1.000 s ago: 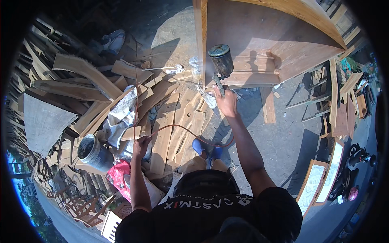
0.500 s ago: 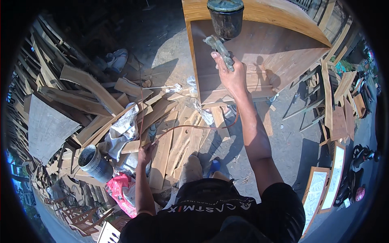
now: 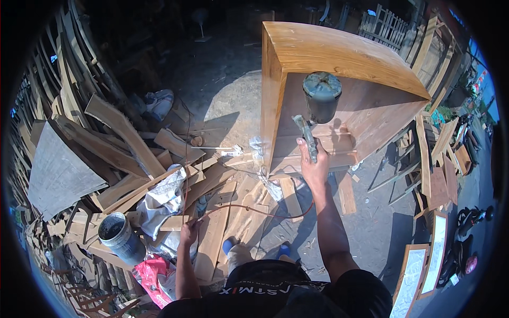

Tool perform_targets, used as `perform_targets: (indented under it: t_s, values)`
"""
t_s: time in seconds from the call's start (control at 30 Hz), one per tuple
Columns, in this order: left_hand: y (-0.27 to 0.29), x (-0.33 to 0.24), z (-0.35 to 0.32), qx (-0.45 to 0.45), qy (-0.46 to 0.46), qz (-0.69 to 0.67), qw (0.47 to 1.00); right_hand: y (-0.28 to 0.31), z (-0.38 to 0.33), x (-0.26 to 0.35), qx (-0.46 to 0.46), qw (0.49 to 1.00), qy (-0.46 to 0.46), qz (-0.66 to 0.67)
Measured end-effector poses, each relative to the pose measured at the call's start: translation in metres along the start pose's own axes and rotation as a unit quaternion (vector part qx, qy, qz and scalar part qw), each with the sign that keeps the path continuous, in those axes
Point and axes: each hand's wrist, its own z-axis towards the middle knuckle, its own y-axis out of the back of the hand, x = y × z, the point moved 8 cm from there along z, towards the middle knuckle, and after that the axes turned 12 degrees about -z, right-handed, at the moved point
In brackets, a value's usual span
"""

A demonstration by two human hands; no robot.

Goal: The person applies a clear coating to a wooden cabinet using a pneumatic spray gun, covering all external surfaces and the interior shelves.

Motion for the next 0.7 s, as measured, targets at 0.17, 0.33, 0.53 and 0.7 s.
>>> perform_targets:
  t_s: [0.17,0.33,0.53,0.7]
  values:
    - [0.045,0.041,0.050,0.024,-0.015,-0.042,0.999,-0.026,0.008,0.061,-0.081,0.996,0.028,0.002]
    - [0.084,0.063,0.085,0.057,0.015,-0.037,0.998,-0.073,-0.003,0.073,-0.073,0.995,-0.057,-0.045]
    - [0.117,0.096,0.120,0.117,0.007,-0.018,0.993,-0.140,-0.056,0.001,-0.075,0.972,-0.180,-0.134]
    - [0.120,0.117,0.129,0.126,0.024,0.007,0.992,-0.188,-0.097,-0.051,-0.091,0.970,-0.183,-0.131]
